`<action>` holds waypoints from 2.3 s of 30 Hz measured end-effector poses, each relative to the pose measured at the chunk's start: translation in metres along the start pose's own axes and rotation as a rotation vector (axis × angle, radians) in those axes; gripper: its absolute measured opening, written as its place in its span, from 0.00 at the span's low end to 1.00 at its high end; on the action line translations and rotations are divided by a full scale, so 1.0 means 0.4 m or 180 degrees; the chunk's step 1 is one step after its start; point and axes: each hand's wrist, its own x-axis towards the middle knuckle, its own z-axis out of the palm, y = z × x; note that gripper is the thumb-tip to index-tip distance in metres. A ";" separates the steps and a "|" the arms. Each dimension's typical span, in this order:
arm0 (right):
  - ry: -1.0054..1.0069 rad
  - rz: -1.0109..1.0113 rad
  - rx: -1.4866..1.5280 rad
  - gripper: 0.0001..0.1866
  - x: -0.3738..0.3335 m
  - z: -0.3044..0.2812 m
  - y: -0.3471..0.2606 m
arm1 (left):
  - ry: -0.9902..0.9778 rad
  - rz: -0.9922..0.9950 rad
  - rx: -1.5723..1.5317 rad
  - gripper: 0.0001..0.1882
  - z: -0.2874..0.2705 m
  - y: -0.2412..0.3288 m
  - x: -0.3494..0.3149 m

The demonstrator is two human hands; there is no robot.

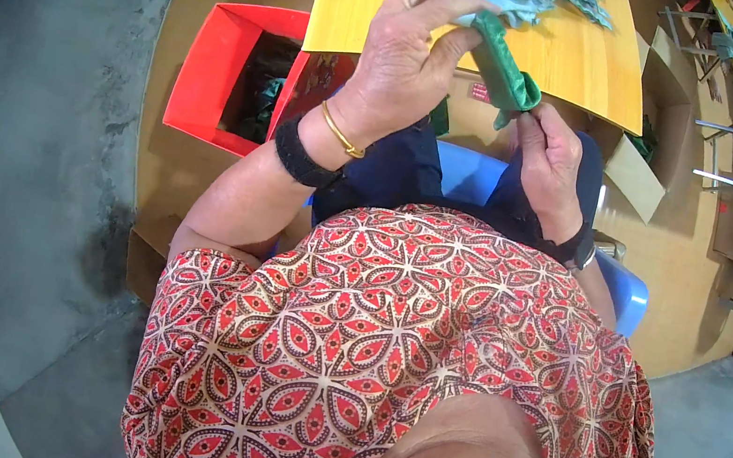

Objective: The person folds small pieces of green and light blue fabric into compact bundles. They use a thin black rod to assist in rolling and shaping the fabric, then place the finished bundles into a red box on the floor.

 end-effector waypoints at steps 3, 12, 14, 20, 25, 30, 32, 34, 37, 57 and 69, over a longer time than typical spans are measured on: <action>0.0058 -0.0237 -0.0491 0.09 0.002 -0.003 -0.007 | -0.0157 -0.0644 -0.0959 0.13 0.008 0.050 -0.002; 0.0191 -0.0223 -0.0542 0.06 -0.010 -0.003 -0.004 | 0.0351 -0.0155 -0.0835 0.19 0.029 0.032 -0.013; 0.0119 -0.0099 -0.0395 0.06 -0.021 -0.006 0.003 | 0.0395 -0.0293 -0.0877 0.20 0.047 0.038 -0.033; -0.0076 0.0205 0.0435 0.06 -0.046 -0.004 0.010 | 0.0005 -0.0449 -0.1124 0.17 0.058 0.070 -0.054; -0.0271 0.0745 0.1598 0.09 -0.052 -0.008 0.011 | 0.0162 -0.0496 -0.0588 0.12 0.051 0.073 -0.052; -0.0191 0.0919 0.2438 0.10 -0.062 0.003 0.003 | 0.0026 -0.0727 -0.0470 0.08 0.047 0.076 -0.059; -0.0249 0.0808 0.1551 0.09 -0.058 -0.003 0.005 | 0.0170 -0.0737 -0.0656 0.09 0.046 0.083 -0.055; -0.0250 0.0578 0.0840 0.09 -0.057 -0.003 0.005 | 0.0380 -0.0697 -0.0773 0.10 0.049 0.083 -0.055; -0.0157 0.0060 0.0153 0.09 -0.046 -0.005 -0.003 | 0.0551 -0.0579 -0.0829 0.10 0.050 0.077 -0.049; -0.0677 0.0242 0.0844 0.07 -0.069 -0.001 -0.014 | -0.0558 -0.0895 -0.1387 0.11 0.063 0.096 -0.070; -0.0465 0.0439 0.0682 0.05 -0.065 -0.007 -0.030 | 0.0229 -0.0524 -0.0649 0.08 0.076 0.103 -0.063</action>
